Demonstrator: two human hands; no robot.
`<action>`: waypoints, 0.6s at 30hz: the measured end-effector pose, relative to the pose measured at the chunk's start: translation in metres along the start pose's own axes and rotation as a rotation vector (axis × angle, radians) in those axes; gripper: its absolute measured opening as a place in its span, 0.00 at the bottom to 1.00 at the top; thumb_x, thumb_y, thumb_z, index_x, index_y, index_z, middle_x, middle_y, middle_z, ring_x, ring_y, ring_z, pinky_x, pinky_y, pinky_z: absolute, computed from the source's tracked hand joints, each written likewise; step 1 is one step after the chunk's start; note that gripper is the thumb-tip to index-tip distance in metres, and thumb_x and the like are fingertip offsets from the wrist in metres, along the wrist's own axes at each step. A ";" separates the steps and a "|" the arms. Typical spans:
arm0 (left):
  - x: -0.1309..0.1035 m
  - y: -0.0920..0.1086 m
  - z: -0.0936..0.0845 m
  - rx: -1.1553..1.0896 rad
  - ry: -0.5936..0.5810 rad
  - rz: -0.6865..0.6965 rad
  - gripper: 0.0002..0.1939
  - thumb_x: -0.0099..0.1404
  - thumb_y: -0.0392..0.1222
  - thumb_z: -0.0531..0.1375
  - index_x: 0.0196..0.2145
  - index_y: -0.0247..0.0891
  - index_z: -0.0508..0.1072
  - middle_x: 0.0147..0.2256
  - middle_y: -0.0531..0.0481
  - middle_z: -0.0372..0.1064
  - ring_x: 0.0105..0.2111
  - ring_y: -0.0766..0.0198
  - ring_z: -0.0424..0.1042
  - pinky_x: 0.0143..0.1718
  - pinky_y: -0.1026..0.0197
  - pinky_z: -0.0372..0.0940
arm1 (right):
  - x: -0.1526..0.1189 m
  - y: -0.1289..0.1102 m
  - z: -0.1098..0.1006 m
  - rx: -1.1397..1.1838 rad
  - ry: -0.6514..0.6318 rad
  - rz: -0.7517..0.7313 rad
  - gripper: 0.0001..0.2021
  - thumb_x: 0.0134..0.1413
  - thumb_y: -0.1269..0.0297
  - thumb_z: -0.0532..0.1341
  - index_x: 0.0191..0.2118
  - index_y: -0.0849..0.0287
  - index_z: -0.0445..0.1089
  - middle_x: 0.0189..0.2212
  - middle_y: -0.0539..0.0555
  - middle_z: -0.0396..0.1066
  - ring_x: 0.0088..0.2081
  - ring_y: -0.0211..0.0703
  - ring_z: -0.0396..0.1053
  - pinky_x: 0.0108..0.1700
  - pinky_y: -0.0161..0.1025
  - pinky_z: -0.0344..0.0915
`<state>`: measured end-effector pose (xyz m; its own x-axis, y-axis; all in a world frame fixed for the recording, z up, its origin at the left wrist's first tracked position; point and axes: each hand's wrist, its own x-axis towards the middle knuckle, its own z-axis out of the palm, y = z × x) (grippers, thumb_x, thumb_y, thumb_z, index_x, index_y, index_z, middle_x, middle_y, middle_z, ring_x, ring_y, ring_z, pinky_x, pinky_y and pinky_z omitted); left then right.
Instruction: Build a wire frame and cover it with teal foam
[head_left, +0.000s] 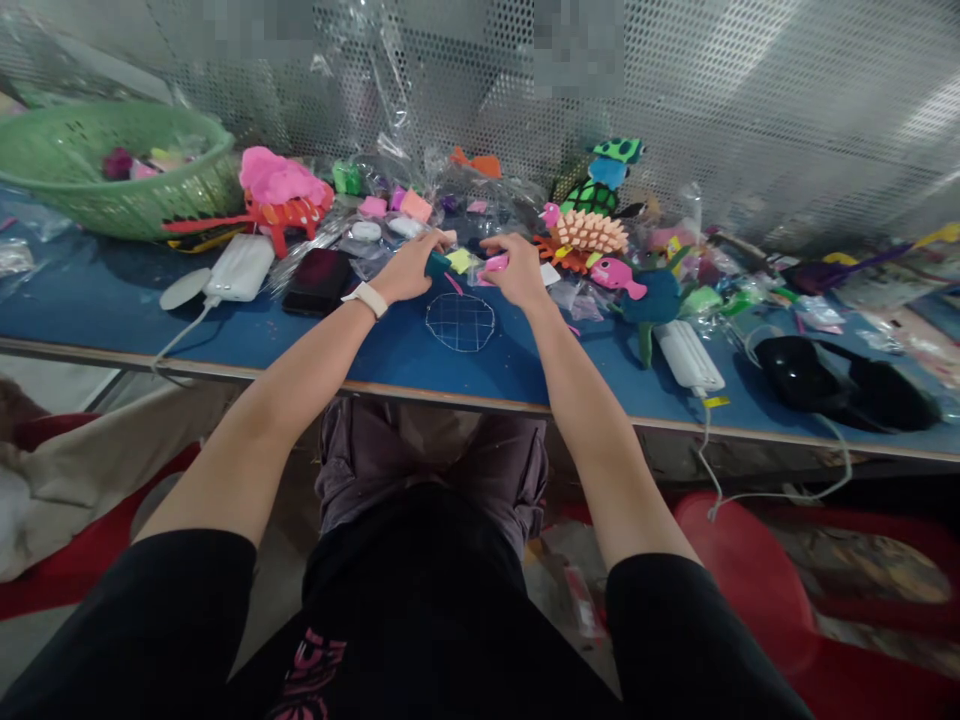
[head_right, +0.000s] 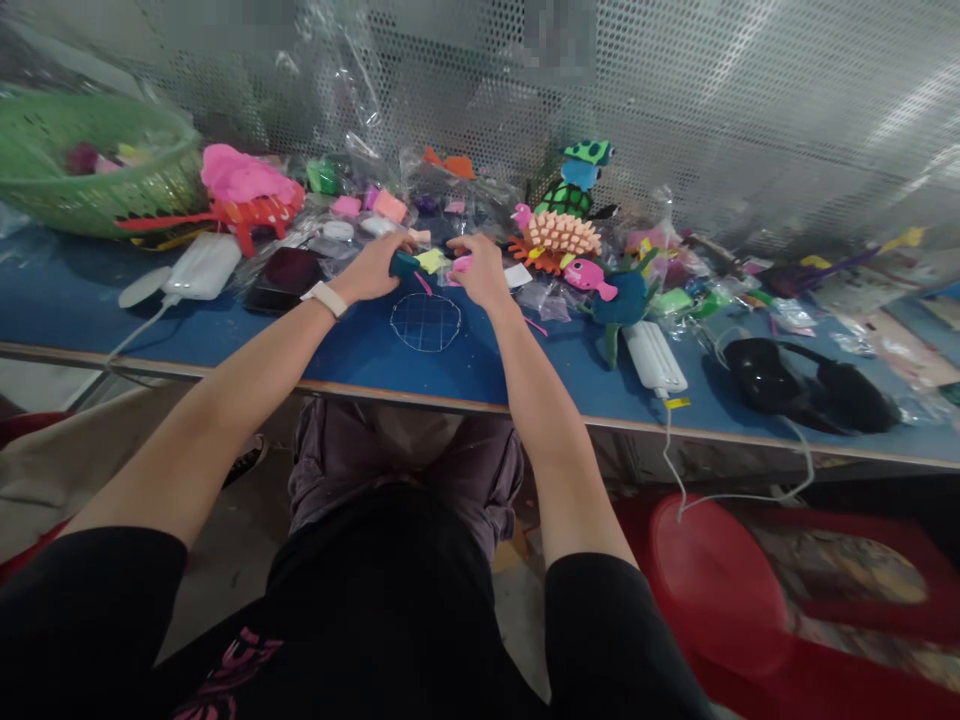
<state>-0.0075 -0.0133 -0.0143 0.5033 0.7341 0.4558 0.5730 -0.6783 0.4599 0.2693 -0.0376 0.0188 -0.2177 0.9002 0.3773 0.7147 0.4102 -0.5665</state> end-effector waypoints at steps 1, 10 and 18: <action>0.000 0.001 0.000 -0.005 -0.017 0.016 0.41 0.60 0.32 0.68 0.71 0.40 0.72 0.67 0.30 0.76 0.69 0.35 0.77 0.74 0.34 0.71 | 0.000 -0.001 0.000 0.018 0.000 0.013 0.23 0.60 0.65 0.79 0.60 0.49 0.85 0.59 0.61 0.86 0.64 0.67 0.81 0.76 0.65 0.71; -0.003 0.016 -0.005 -0.035 0.042 -0.050 0.33 0.70 0.36 0.69 0.71 0.42 0.71 0.60 0.35 0.83 0.66 0.38 0.81 0.74 0.34 0.72 | -0.001 -0.001 0.000 0.107 0.000 0.001 0.16 0.61 0.70 0.78 0.54 0.53 0.86 0.57 0.60 0.87 0.62 0.65 0.82 0.74 0.62 0.71; -0.001 0.030 -0.015 -0.103 0.159 -0.115 0.32 0.70 0.44 0.76 0.68 0.46 0.75 0.59 0.37 0.83 0.62 0.37 0.83 0.66 0.33 0.78 | 0.001 0.007 0.002 -0.121 0.088 -0.058 0.29 0.69 0.41 0.75 0.68 0.51 0.81 0.67 0.68 0.78 0.73 0.78 0.69 0.76 0.74 0.66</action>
<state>-0.0007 -0.0347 0.0104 0.3256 0.7984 0.5066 0.5478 -0.5960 0.5871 0.2726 -0.0332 0.0134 -0.2055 0.8568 0.4730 0.7785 0.4360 -0.4515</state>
